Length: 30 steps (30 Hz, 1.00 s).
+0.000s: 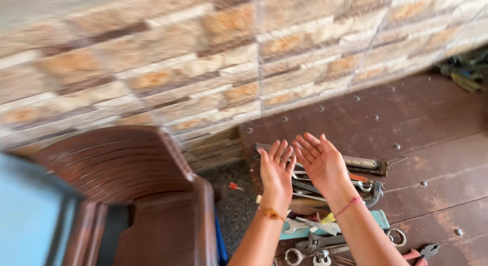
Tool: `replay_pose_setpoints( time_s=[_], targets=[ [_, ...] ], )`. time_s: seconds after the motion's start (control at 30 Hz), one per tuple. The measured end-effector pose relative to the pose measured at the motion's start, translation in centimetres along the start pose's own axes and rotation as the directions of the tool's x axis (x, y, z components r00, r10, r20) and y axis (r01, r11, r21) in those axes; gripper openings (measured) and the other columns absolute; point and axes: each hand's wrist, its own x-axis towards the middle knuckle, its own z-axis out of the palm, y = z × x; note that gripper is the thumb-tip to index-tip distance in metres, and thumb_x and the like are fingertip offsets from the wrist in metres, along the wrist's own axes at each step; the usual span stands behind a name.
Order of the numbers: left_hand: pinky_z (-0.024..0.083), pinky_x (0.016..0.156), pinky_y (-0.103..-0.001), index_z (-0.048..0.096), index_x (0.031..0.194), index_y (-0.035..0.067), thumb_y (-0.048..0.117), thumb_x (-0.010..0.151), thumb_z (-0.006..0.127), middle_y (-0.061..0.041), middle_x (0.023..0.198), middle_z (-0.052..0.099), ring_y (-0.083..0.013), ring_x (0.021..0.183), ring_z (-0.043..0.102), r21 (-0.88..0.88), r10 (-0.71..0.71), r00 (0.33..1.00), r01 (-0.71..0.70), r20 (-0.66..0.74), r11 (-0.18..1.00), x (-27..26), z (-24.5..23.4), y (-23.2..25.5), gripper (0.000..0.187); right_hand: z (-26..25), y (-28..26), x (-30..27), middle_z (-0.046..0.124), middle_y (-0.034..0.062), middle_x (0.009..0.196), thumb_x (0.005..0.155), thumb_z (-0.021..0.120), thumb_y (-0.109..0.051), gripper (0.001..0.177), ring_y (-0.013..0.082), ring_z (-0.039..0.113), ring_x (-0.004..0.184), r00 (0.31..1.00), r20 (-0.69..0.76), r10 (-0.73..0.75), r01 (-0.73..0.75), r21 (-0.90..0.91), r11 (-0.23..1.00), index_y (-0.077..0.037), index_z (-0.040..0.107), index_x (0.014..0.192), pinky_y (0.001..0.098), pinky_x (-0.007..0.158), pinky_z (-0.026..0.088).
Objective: The person organizes hand tools by repeatedly picking up wrenches, an adjustable wrench, a screwdriver, a hammer, a metal rod, and pliers from a metal cabinet and placing them onto a wooden table by hand.
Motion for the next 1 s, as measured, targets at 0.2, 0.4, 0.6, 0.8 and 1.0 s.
replay_pose_setpoints(
  time_s=[0.2,0.4,0.6,0.8,1.0],
  targets=[
    [0.04,0.115,-0.043,0.049,0.145,0.003,0.057,0.104,0.027,-0.011,0.147,0.056,-0.0256,0.136,0.051,-0.008,0.207,0.962,-0.209,0.178,0.978,-10.3,5.4,10.9,0.071,12.0,0.2,-10.8,0.06,0.0185,0.134,0.104,0.045,-0.035,0.044,0.0304,0.058,0.129,0.975,0.204,-0.086,0.095,-0.034,0.995,0.002,0.057,0.125,0.0418,0.112,0.045],
    [0.041,0.116,-0.042,0.049,0.144,0.003,0.057,0.104,0.024,-0.013,0.147,0.054,-0.0259,0.138,0.05,-0.087,0.427,0.862,-0.42,0.273,0.903,-22.1,7.7,21.1,0.072,22.9,2.0,-21.1,0.06,0.0174,0.133,0.104,0.045,-0.034,0.045,0.029,0.057,0.129,0.902,0.41,-0.137,0.155,-0.012,0.988,0.003,0.059,0.125,0.0395,0.112,0.049],
    [0.039,0.117,-0.044,0.049,0.144,0.003,0.056,0.104,0.026,-0.013,0.149,0.054,-0.026,0.139,0.049,-0.18,0.613,0.742,-0.587,0.271,0.79,-30.8,6.3,31.8,0.07,32.5,6.3,-29.3,0.055,0.025,0.139,0.105,0.042,-0.035,0.051,0.036,0.057,0.133,0.78,0.619,-0.088,0.112,-0.001,0.994,0.007,0.049,0.133,0.0397,0.11,0.047],
    [0.039,0.117,-0.043,0.049,0.144,0.003,0.057,0.104,0.025,-0.013,0.148,0.055,-0.0262,0.138,0.05,-0.229,0.777,0.592,-0.742,0.215,0.629,-38.4,2.8,43.0,0.071,42.1,12.9,-37.3,0.05,0.026,0.144,0.107,0.037,-0.036,0.054,0.0366,0.056,0.134,0.601,0.799,0.013,0.072,-0.071,0.995,0.007,0.041,0.139,0.04,0.11,0.046],
    [0.04,0.117,-0.042,0.047,0.144,0.004,0.057,0.104,0.025,-0.012,0.147,0.055,-0.0244,0.137,0.051,-0.184,0.886,0.425,-0.871,0.184,0.456,-49.1,-3.4,55.1,0.07,51.7,22.9,-45.6,0.051,0.025,0.142,0.108,0.035,-0.037,0.057,0.0356,0.057,0.134,0.405,0.911,0.084,0.045,-0.111,0.993,0.009,0.04,0.141,0.0388,0.112,0.046]
  ],
)
